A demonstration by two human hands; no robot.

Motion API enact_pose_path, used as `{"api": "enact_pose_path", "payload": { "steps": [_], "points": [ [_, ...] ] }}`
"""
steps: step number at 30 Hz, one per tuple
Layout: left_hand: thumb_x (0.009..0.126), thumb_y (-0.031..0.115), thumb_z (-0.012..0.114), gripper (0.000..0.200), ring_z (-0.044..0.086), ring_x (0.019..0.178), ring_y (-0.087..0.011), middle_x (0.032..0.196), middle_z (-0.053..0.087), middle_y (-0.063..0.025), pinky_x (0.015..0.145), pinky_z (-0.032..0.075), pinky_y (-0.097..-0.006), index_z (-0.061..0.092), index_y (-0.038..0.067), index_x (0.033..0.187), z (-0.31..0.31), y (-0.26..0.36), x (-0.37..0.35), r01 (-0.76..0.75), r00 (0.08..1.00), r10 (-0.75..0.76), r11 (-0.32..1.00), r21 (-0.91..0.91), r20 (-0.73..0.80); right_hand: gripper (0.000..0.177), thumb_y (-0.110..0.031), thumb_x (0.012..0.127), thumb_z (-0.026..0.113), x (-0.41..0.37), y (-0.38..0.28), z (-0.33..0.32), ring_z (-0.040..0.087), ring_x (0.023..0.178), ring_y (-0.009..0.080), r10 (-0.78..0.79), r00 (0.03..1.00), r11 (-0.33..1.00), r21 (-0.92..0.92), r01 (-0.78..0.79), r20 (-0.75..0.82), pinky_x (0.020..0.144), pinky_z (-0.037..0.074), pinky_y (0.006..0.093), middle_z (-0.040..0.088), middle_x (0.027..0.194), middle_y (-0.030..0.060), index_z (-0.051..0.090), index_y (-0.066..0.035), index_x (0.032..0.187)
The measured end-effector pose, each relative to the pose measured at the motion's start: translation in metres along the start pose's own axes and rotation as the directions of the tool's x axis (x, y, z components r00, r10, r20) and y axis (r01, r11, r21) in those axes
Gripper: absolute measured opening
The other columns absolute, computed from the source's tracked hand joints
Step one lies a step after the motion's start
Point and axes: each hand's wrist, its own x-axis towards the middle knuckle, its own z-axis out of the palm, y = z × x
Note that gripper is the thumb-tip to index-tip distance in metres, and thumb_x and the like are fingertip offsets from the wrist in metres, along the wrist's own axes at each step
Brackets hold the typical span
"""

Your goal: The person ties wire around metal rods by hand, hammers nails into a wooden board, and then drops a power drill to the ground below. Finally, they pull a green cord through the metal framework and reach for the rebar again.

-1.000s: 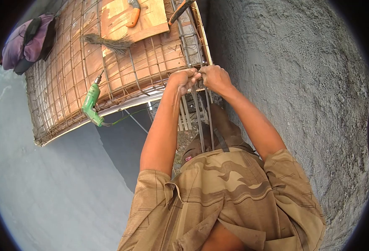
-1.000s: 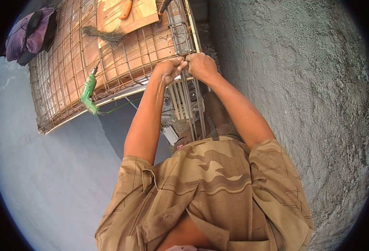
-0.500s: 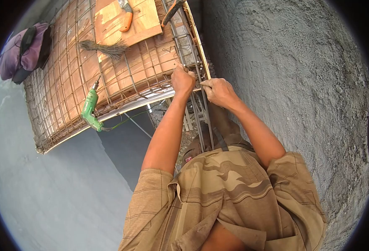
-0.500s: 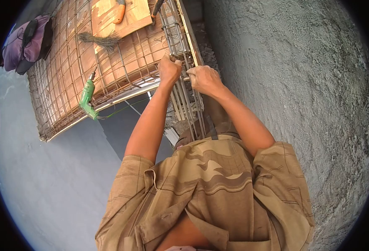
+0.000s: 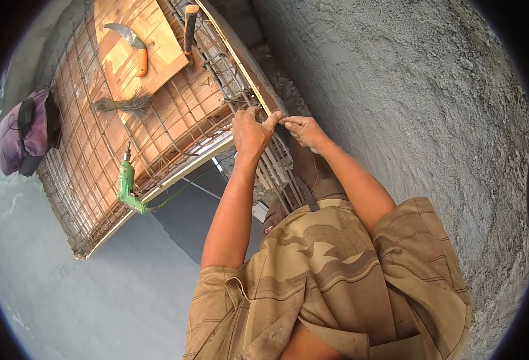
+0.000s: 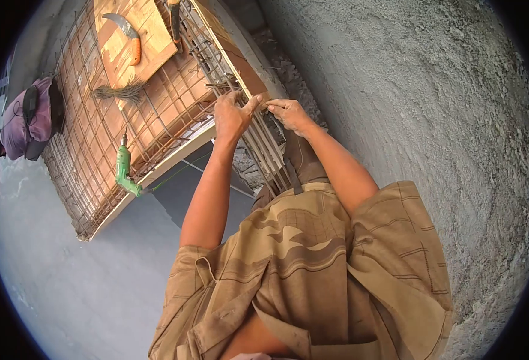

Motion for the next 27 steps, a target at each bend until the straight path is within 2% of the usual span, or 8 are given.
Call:
{"api": "enact_pose_path", "payload": {
  "steps": [3, 7, 10, 11, 14, 19, 22, 27],
  "points": [
    [0.082, 0.05, 0.074, 0.059, 0.059, 0.112, -0.043, 0.113, 0.06, -0.032, 0.095, 0.047, -0.0456, 0.071, -0.001, 0.111, 0.004, 0.009, -0.002, 0.06, 0.998, -0.061, 0.997, 0.039, 0.034, 0.031, -0.025, 0.101, 0.059, -0.007, 0.031, -0.001, 0.028, 0.048, 0.0009, 0.113, 0.993, 0.989, 0.104, -0.11, -0.028, 0.041, 0.02, 0.0202, 0.037, 0.061, -0.011, 0.063, -0.005, 0.124],
    [0.084, 0.042, 0.072, 0.053, 0.063, 0.104, -0.0419, 0.109, 0.064, -0.0304, 0.091, 0.049, -0.046, 0.07, -0.002, 0.113, 0.015, -0.002, 0.006, 0.061, 0.997, -0.06, 0.998, -0.004, 0.046, 0.03, -0.027, 0.1, 0.061, -0.005, 0.044, -0.005, 0.026, 0.046, 0.0002, 0.051, 0.994, 0.994, 0.1, -0.041, -0.097, 0.04, 0.018, 0.0205, 0.036, 0.06, -0.0114, 0.066, -0.007, 0.121],
    [0.084, 0.039, 0.072, 0.053, 0.068, 0.091, -0.038, 0.094, 0.069, -0.0279, 0.083, 0.052, -0.0431, 0.069, -0.006, 0.111, 0.023, -0.011, 0.005, 0.019, 1.0, -0.018, 1.0, 0.012, -0.024, 0.027, -0.025, 0.099, 0.063, 0.004, 0.04, -0.013, 0.043, 0.054, 0.003, -0.111, 0.978, 0.992, -0.078, 0.098, -0.176, 0.046, 0.034, 0.0217, 0.054, 0.067, -0.0056, 0.07, -0.005, 0.116],
    [0.084, 0.041, 0.07, 0.054, 0.064, 0.099, -0.0402, 0.105, 0.064, -0.0278, 0.09, 0.049, -0.0447, 0.067, -0.003, 0.115, 0.023, -0.014, 0.006, 0.067, 0.997, -0.067, 0.998, 0.008, 0.049, 0.026, -0.022, 0.097, 0.065, 0.025, 0.064, -0.017, 0.059, 0.077, 0.0095, -0.344, 0.922, 0.93, -0.199, 0.308, -0.179, 0.068, 0.049, 0.0251, 0.07, 0.09, 0.0036, 0.072, -0.002, 0.112],
    [0.086, 0.045, 0.068, 0.058, 0.056, 0.116, -0.0446, 0.128, 0.052, -0.0276, 0.102, 0.044, -0.0479, 0.064, 0.003, 0.125, 0.018, -0.012, 0.01, 0.163, 0.968, -0.16, 0.987, -0.002, 0.196, 0.028, -0.022, 0.094, 0.066, 0.027, 0.074, 0.011, 0.064, 0.092, 0.0166, -0.325, 0.924, 0.918, -0.3, 0.258, -0.201, 0.088, 0.049, 0.0302, 0.073, 0.103, 0.0083, 0.071, -0.001, 0.112],
    [0.086, 0.046, 0.068, 0.058, 0.056, 0.116, -0.0439, 0.127, 0.052, -0.0273, 0.101, 0.045, -0.0484, 0.064, 0.002, 0.124, 0.019, -0.015, 0.01, 0.11, 0.979, -0.112, 0.994, 0.023, 0.171, 0.023, -0.02, 0.094, 0.064, 0.03, 0.089, 0.028, 0.067, 0.087, 0.0279, -0.442, 0.872, 0.873, -0.326, 0.364, -0.212, 0.081, 0.049, 0.0346, 0.07, 0.097, 0.0193, 0.071, -0.001, 0.104],
    [0.085, 0.045, 0.071, 0.055, 0.066, 0.088, -0.0357, 0.095, 0.064, -0.028, 0.078, 0.052, -0.0431, 0.07, -0.004, 0.111, 0.027, -0.019, 0.005, -0.016, 1.0, 0.016, 1.0, 0.011, -0.007, 0.019, -0.017, 0.094, 0.063, 0.024, 0.098, 0.032, 0.067, 0.091, 0.0367, -0.493, 0.835, 0.823, -0.443, 0.355, -0.246, 0.081, 0.051, 0.0385, 0.069, 0.099, 0.0216, 0.071, -0.003, 0.104],
    [0.086, 0.047, 0.065, 0.058, 0.056, 0.114, -0.045, 0.123, 0.052, -0.0291, 0.099, 0.044, -0.0512, 0.065, 0.003, 0.125, 0.017, -0.002, -0.004, 0.128, 0.988, -0.126, 0.992, -0.017, 0.087, 0.024, -0.013, 0.094, 0.059, 0.012, 0.096, 0.041, 0.066, 0.105, 0.0362, -0.461, 0.863, 0.758, -0.598, 0.261, -0.207, 0.089, 0.052, 0.0388, 0.069, 0.108, 0.0218, 0.069, -0.001, 0.113]
  ]
}}
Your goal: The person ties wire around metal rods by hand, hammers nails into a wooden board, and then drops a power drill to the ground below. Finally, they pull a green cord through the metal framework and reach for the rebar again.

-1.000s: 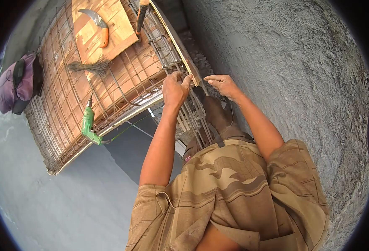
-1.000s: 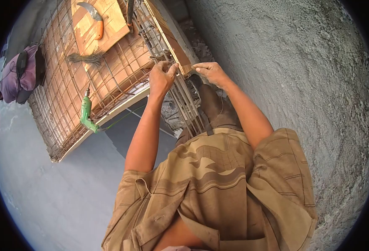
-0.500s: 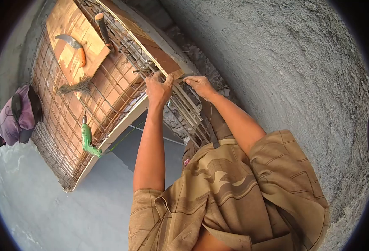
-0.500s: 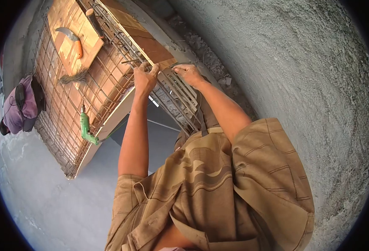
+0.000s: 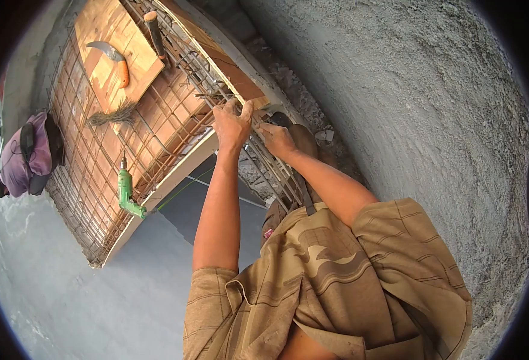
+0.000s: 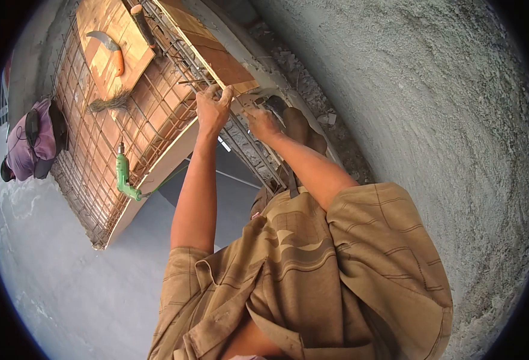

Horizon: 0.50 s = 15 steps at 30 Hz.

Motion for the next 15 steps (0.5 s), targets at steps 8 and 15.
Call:
{"api": "enact_pose_path", "payload": {
  "steps": [8, 15],
  "points": [
    [0.084, 0.047, 0.06, 0.052, 0.063, 0.106, -0.0438, 0.113, 0.067, -0.0262, 0.101, 0.038, -0.0543, 0.072, 0.004, 0.112, -0.005, 0.008, 0.019, 0.06, 0.979, -0.075, 0.994, 0.086, 0.187, 0.027, -0.015, 0.094, 0.057, 0.001, -0.003, -0.003, 0.066, 0.095, 0.0431, -0.02, 0.996, 0.968, -0.249, 0.041, 0.087, 0.083, 0.053, 0.0487, 0.068, 0.1, 0.0247, 0.068, -0.01, 0.118],
    [0.089, 0.046, 0.058, 0.054, 0.065, 0.108, -0.0411, 0.109, 0.07, -0.0256, 0.102, 0.036, -0.0556, 0.072, -0.005, 0.101, 0.009, 0.023, 0.024, 0.191, 0.956, -0.249, 0.93, 0.314, 0.153, 0.023, -0.009, 0.086, 0.059, -0.003, -0.016, -0.017, 0.069, 0.088, 0.0405, -0.014, 0.989, 0.955, -0.291, 0.057, 0.147, 0.077, 0.054, 0.0486, 0.069, 0.09, 0.0246, 0.068, -0.005, 0.107]
  ]
}}
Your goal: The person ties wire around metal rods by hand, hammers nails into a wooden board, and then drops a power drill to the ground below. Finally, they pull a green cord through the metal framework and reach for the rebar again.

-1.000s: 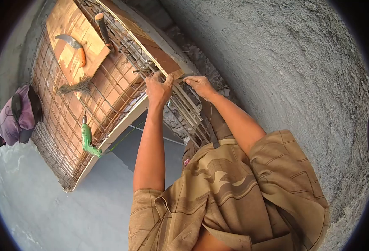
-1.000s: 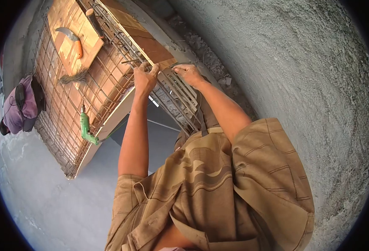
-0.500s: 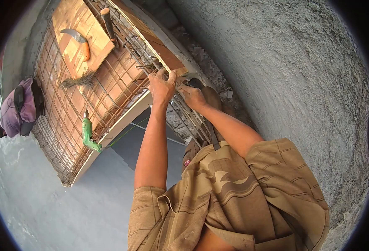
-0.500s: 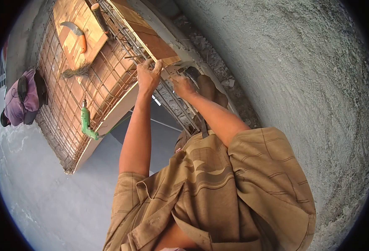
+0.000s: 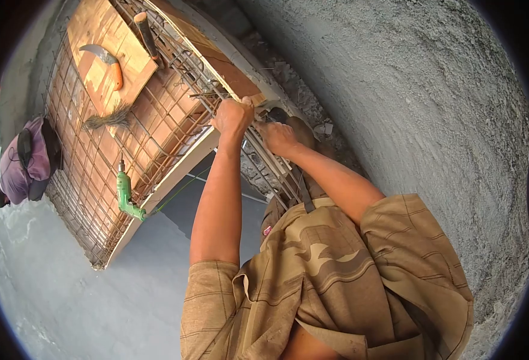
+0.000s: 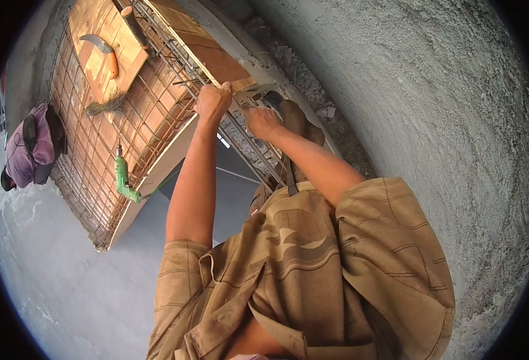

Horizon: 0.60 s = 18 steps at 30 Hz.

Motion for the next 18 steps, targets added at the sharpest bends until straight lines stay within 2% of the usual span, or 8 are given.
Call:
{"api": "enact_pose_path", "payload": {
  "steps": [1, 4, 7, 11, 13, 16, 17, 18],
  "points": [
    [0.089, 0.046, 0.059, 0.054, 0.065, 0.108, -0.041, 0.109, 0.07, -0.0256, 0.102, 0.036, -0.0551, 0.072, -0.005, 0.101, 0.001, 0.001, 0.003, 0.007, 1.0, -0.007, 1.0, -0.027, 0.006, 0.02, -0.011, 0.087, 0.06, 0.003, 0.005, -0.004, 0.07, 0.087, 0.0389, -0.005, 1.0, 1.0, 0.019, 0.005, -0.01, 0.075, 0.054, 0.0477, 0.071, 0.09, 0.0226, 0.068, -0.004, 0.104],
    [0.087, 0.043, 0.063, 0.052, 0.065, 0.106, -0.0414, 0.109, 0.069, -0.0264, 0.101, 0.04, -0.0513, 0.072, -0.006, 0.102, -0.003, 0.002, 0.003, 0.014, 1.0, -0.014, 0.997, -0.081, -0.003, 0.021, -0.025, 0.094, 0.061, -0.001, 0.026, -0.045, 0.07, 0.09, 0.0327, 0.074, 0.784, 0.733, 0.499, -0.462, 0.617, 0.082, 0.052, 0.043, 0.073, 0.092, 0.0145, 0.069, -0.007, 0.099],
    [0.087, 0.042, 0.064, 0.052, 0.065, 0.106, -0.0416, 0.11, 0.069, -0.0277, 0.098, 0.044, -0.0484, 0.071, -0.007, 0.103, 0.002, 0.0, 0.006, 0.042, 0.999, -0.04, 0.994, -0.098, 0.023, 0.02, -0.026, 0.093, 0.063, -0.017, 0.014, -0.071, 0.063, 0.086, 0.0244, -0.031, 0.977, 0.228, 0.954, -0.198, 0.21, 0.094, 0.044, 0.0388, 0.067, 0.088, 0.0087, 0.065, -0.009, 0.083],
    [0.086, 0.04, 0.066, 0.052, 0.066, 0.105, -0.0414, 0.109, 0.068, -0.0296, 0.094, 0.048, -0.0453, 0.07, -0.009, 0.102, 0.002, 0.003, 0.009, 0.067, 0.998, -0.067, 0.99, -0.127, 0.007, 0.025, -0.023, 0.09, 0.062, 0.017, -0.032, -0.099, 0.05, 0.073, 0.0193, 0.079, 0.997, -0.304, 0.951, 0.048, -0.025, 0.097, 0.04, 0.0393, 0.053, 0.073, 0.0055, 0.056, -0.013, 0.068],
    [0.085, 0.04, 0.067, 0.053, 0.066, 0.104, -0.0413, 0.106, 0.068, -0.0301, 0.092, 0.049, -0.045, 0.07, -0.01, 0.1, 0.007, 0.001, 0.017, 0.087, 0.996, -0.088, 0.989, -0.12, -0.004, 0.029, -0.021, 0.087, 0.059, 0.045, -0.047, -0.099, 0.043, 0.058, 0.0164, 0.136, 0.989, -0.457, 0.882, 0.114, -0.057, 0.084, 0.047, 0.0414, 0.044, 0.06, 0.0011, 0.049, -0.015, 0.061],
    [0.085, 0.042, 0.068, 0.054, 0.068, 0.099, -0.0418, 0.101, 0.069, -0.0305, 0.089, 0.051, -0.0454, 0.07, -0.012, 0.096, 0.019, -0.01, 0.031, 0.076, 0.997, -0.071, 0.99, -0.122, 0.038, 0.031, -0.02, 0.085, 0.053, 0.055, 0.022, -0.048, 0.028, 0.047, 0.0139, 0.217, 0.964, -0.506, 0.862, -0.022, 0.152, 0.062, 0.042, 0.0361, 0.028, 0.053, -0.0023, 0.036, -0.018, 0.058],
    [0.084, 0.042, 0.068, 0.055, 0.068, 0.097, -0.0421, 0.099, 0.069, -0.0306, 0.087, 0.051, -0.0454, 0.07, -0.012, 0.094, 0.017, -0.014, 0.033, 0.038, 0.998, -0.029, 0.989, -0.146, 0.06, 0.035, -0.02, 0.084, 0.05, 0.053, 0.011, -0.036, 0.015, 0.045, 0.012, 0.383, 0.894, -0.537, 0.843, 0.012, 0.231, 0.05, 0.029, 0.0323, 0.016, 0.053, -0.0045, 0.027, -0.019, 0.059],
    [0.084, 0.042, 0.068, 0.055, 0.068, 0.096, -0.0424, 0.097, 0.069, -0.0308, 0.086, 0.052, -0.0454, 0.069, -0.013, 0.092, 0.014, -0.017, 0.033, 0.009, 0.997, 0.004, 0.984, -0.176, 0.072, 0.034, -0.021, 0.085, 0.051, 0.055, 0.008, -0.026, 0.016, 0.045, 0.0123, 0.373, 0.901, -0.517, 0.856, 0.003, 0.222, 0.05, 0.03, 0.0324, 0.017, 0.053, -0.0039, 0.028, -0.019, 0.06]
  ]
}}
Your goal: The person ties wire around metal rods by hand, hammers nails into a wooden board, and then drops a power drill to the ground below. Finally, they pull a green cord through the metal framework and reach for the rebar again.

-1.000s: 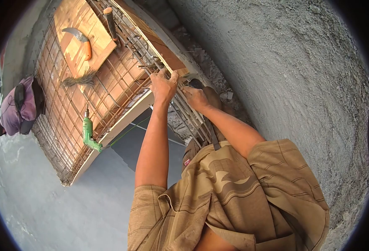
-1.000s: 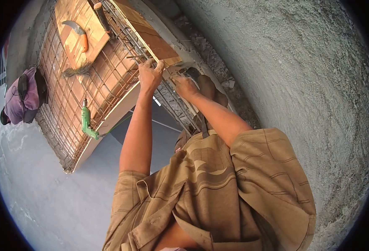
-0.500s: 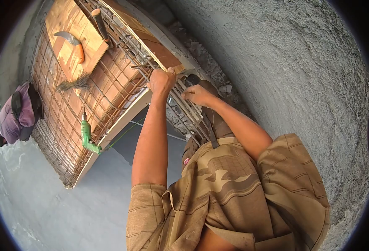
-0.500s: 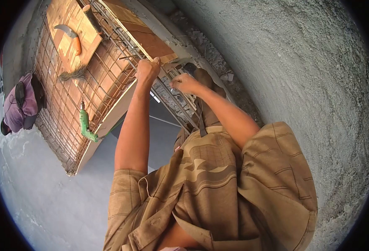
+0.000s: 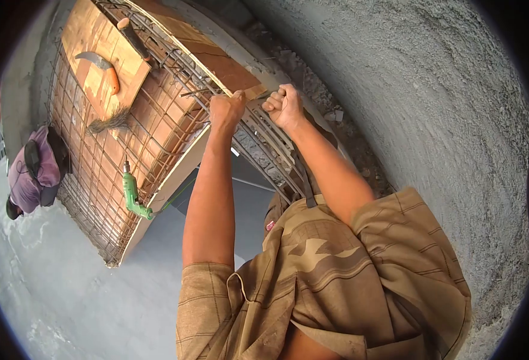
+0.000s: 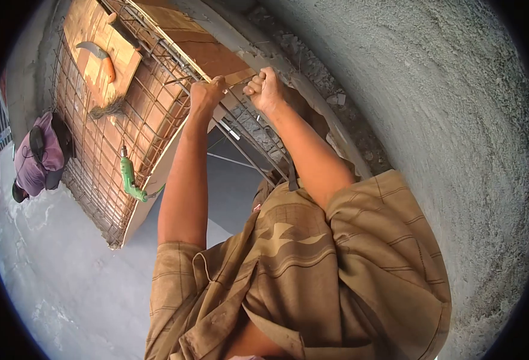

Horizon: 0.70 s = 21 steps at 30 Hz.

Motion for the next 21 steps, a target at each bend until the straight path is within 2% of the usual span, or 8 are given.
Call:
{"api": "enact_pose_path", "payload": {
  "steps": [2, 5, 8, 9, 12, 15, 18, 21],
  "points": [
    [0.083, 0.04, 0.068, 0.053, 0.068, 0.091, -0.0427, 0.092, 0.068, -0.0322, 0.082, 0.052, -0.0453, 0.069, -0.013, 0.087, 0.001, -0.005, -0.006, 0.006, 0.999, -0.007, 0.999, -0.033, -0.036, 0.034, -0.018, 0.086, 0.05, 0.013, 0.007, -0.001, 0.018, 0.044, 0.0122, -0.027, 0.996, 0.999, 0.045, 0.032, -0.09, 0.049, 0.029, 0.0313, 0.019, 0.053, -0.0031, 0.027, -0.018, 0.06],
    [0.084, 0.038, 0.069, 0.05, 0.068, 0.084, -0.0427, 0.084, 0.067, -0.0328, 0.079, 0.052, -0.0462, 0.068, -0.012, 0.08, 0.0, -0.001, -0.005, -0.032, 0.997, 0.028, 0.998, -0.053, -0.072, 0.03, -0.018, 0.087, 0.048, 0.033, 0.01, -0.005, 0.017, 0.046, 0.0124, -0.053, 0.996, 0.999, -0.005, 0.053, -0.078, 0.047, 0.027, 0.0309, 0.019, 0.055, -0.0036, 0.03, -0.019, 0.063],
    [0.087, 0.035, 0.068, 0.048, 0.065, 0.063, -0.0262, 0.069, 0.067, -0.0212, 0.06, 0.049, -0.0388, 0.068, -0.012, 0.078, 0.001, -0.003, -0.007, -0.079, 0.992, 0.078, 0.997, 0.0, -0.097, 0.03, -0.016, 0.088, 0.046, 0.045, 0.031, -0.004, 0.018, 0.046, 0.0121, -0.039, 0.986, 0.999, 0.018, 0.043, -0.164, 0.047, 0.025, 0.0297, 0.021, 0.055, -0.0036, 0.029, -0.018, 0.063],
    [0.087, 0.034, 0.068, 0.048, 0.065, 0.063, -0.0265, 0.069, 0.067, -0.0217, 0.06, 0.049, -0.0386, 0.067, -0.012, 0.078, 0.0, -0.002, -0.009, -0.097, 0.989, 0.097, 0.995, 0.011, -0.113, 0.03, -0.016, 0.089, 0.045, 0.046, 0.033, -0.005, 0.019, 0.046, 0.0122, -0.034, 0.985, 0.998, 0.037, 0.041, -0.168, 0.047, 0.025, 0.0295, 0.021, 0.055, -0.0038, 0.029, -0.018, 0.063],
    [0.084, 0.035, 0.07, 0.048, 0.069, 0.083, -0.0425, 0.084, 0.068, -0.0323, 0.079, 0.052, -0.0461, 0.068, -0.012, 0.078, -0.002, 0.003, -0.007, 0.006, 0.999, -0.008, 0.999, -0.051, -0.042, 0.032, -0.017, 0.09, 0.044, 0.04, 0.039, -0.011, 0.02, 0.046, 0.0121, -0.023, 0.989, 0.996, 0.085, 0.036, -0.146, 0.047, 0.026, 0.0297, 0.022, 0.055, -0.0046, 0.028, -0.019, 0.062],
    [0.084, 0.034, 0.071, 0.047, 0.069, 0.089, -0.043, 0.089, 0.068, -0.0331, 0.081, 0.053, -0.0458, 0.068, -0.013, 0.083, -0.004, 0.009, -0.013, -0.005, 0.996, 0.004, 1.0, -0.016, -0.094, 0.031, -0.021, 0.093, 0.045, 0.028, 0.051, -0.011, 0.022, 0.046, 0.0115, -0.053, 0.99, 0.99, 0.126, 0.07, -0.133, 0.048, 0.028, 0.0294, 0.025, 0.056, -0.0054, 0.031, -0.019, 0.066],
    [0.084, 0.034, 0.072, 0.047, 0.068, 0.094, -0.0435, 0.095, 0.068, -0.0338, 0.083, 0.053, -0.0453, 0.069, -0.013, 0.088, 0.0, 0.005, -0.004, 0.03, 0.996, -0.03, 1.0, -0.009, -0.088, 0.025, -0.025, 0.095, 0.047, 0.019, 0.055, -0.005, 0.029, 0.048, 0.01, -0.071, 0.983, 0.993, 0.082, 0.085, -0.167, 0.051, 0.031, 0.0289, 0.03, 0.058, -0.0061, 0.038, -0.019, 0.073],
    [0.085, 0.034, 0.071, 0.047, 0.068, 0.096, -0.0437, 0.097, 0.068, -0.034, 0.084, 0.053, -0.0451, 0.069, -0.013, 0.091, -0.005, 0.016, -0.011, 0.044, 0.995, -0.04, 0.998, 0.042, -0.09, 0.019, -0.026, 0.097, 0.048, 0.01, 0.054, 0.0, 0.035, 0.052, 0.0094, -0.097, 0.988, 0.995, 0.024, 0.1, -0.118, 0.053, 0.034, 0.029, 0.034, 0.062, -0.0062, 0.042, -0.018, 0.08]
  ]
}}
